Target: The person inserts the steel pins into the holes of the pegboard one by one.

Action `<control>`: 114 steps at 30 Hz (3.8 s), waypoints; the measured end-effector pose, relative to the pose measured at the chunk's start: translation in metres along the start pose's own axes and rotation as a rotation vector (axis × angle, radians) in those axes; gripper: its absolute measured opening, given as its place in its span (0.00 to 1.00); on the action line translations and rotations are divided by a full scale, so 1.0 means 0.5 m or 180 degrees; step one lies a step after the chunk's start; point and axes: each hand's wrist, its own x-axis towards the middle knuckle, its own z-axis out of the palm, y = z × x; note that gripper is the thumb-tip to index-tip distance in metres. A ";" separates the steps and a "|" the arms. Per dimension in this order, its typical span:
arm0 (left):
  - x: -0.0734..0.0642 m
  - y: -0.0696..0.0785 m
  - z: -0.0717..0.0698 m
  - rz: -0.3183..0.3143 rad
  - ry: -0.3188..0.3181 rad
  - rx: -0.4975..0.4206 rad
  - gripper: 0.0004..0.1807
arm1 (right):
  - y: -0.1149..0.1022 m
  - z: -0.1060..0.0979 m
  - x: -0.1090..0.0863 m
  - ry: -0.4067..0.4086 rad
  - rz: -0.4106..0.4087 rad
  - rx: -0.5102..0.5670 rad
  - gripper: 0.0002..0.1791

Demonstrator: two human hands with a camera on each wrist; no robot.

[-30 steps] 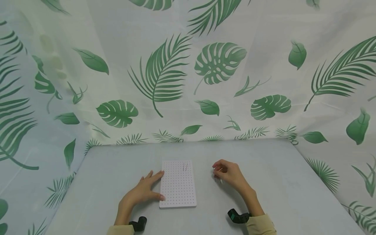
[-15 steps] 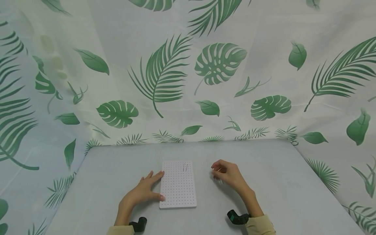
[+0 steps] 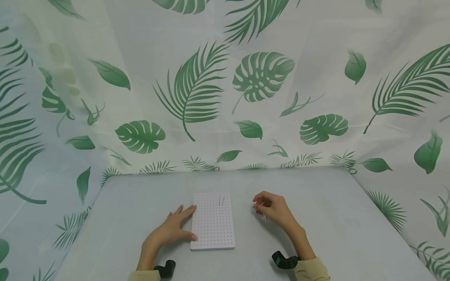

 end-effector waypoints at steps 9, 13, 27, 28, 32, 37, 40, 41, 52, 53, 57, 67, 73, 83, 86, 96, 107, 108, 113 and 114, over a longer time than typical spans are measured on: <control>0.000 -0.001 0.000 0.0001 -0.0013 -0.0035 0.55 | 0.003 0.004 0.000 -0.0013 -0.0044 -0.0016 0.07; 0.000 -0.001 0.000 0.0011 -0.0017 -0.0015 0.55 | 0.002 0.004 0.000 -0.0006 -0.0034 -0.0052 0.07; -0.001 0.002 0.000 0.0014 0.0009 0.0027 0.55 | 0.000 0.006 0.001 0.0014 -0.0049 -0.0112 0.07; -0.001 0.001 0.001 0.0015 0.0008 0.0027 0.55 | 0.000 0.006 0.001 0.0015 -0.0050 -0.0124 0.07; -0.001 0.000 0.001 0.0026 0.0004 0.0019 0.55 | 0.000 0.007 0.001 0.0026 -0.0026 -0.0166 0.07; 0.000 -0.002 0.001 0.0011 0.0003 0.0005 0.55 | -0.001 0.006 0.000 0.0022 0.0014 -0.0166 0.06; 0.001 -0.004 0.001 0.0006 -0.0003 0.0008 0.55 | -0.003 0.005 0.000 0.0016 0.0012 -0.0137 0.06; 0.001 -0.004 0.001 0.0009 -0.0002 0.0011 0.55 | -0.003 0.005 -0.001 0.0014 0.0007 -0.0124 0.06; 0.001 -0.004 0.000 0.0018 -0.0025 -0.0014 0.55 | -0.008 0.013 -0.002 0.0104 0.0001 -0.0002 0.05; 0.001 -0.003 0.001 0.0014 -0.0029 -0.0023 0.55 | -0.010 0.015 -0.002 0.0122 0.0012 0.0025 0.05; 0.002 0.000 0.000 -0.0006 -0.0031 -0.0015 0.55 | -0.017 0.027 0.005 0.0125 0.0042 0.0155 0.05; 0.002 -0.003 0.002 -0.0049 0.0005 -0.0003 0.56 | -0.044 0.059 0.030 0.0015 -0.0032 0.0144 0.06; 0.009 -0.008 0.003 0.0005 -0.0003 0.0025 0.55 | -0.058 0.071 0.040 0.0018 -0.0181 0.0170 0.05; 0.005 -0.007 0.002 0.0004 -0.0015 0.0006 0.55 | -0.081 0.094 0.054 0.0017 -0.0201 0.0185 0.06; 0.003 -0.007 0.000 -0.0010 -0.0008 0.0012 0.55 | -0.088 0.105 0.059 -0.0027 -0.0223 0.0227 0.05; 0.003 -0.008 0.001 -0.0030 -0.0007 0.0027 0.55 | -0.098 0.142 0.071 0.0075 -0.0394 0.0329 0.06; 0.007 -0.008 0.005 -0.0002 -0.0048 -0.0025 0.55 | -0.100 0.157 0.071 0.0078 -0.0428 0.0149 0.06; 0.007 -0.008 0.005 0.0000 -0.0047 -0.0027 0.55 | -0.101 0.157 0.070 0.0084 -0.0431 0.0123 0.06; 0.007 -0.008 0.003 0.0003 -0.0042 -0.0005 0.55 | -0.102 0.163 0.072 0.0082 -0.0455 0.0039 0.07; 0.007 -0.009 0.003 0.0000 -0.0042 -0.0004 0.55 | -0.102 0.164 0.072 0.0077 -0.0457 0.0032 0.07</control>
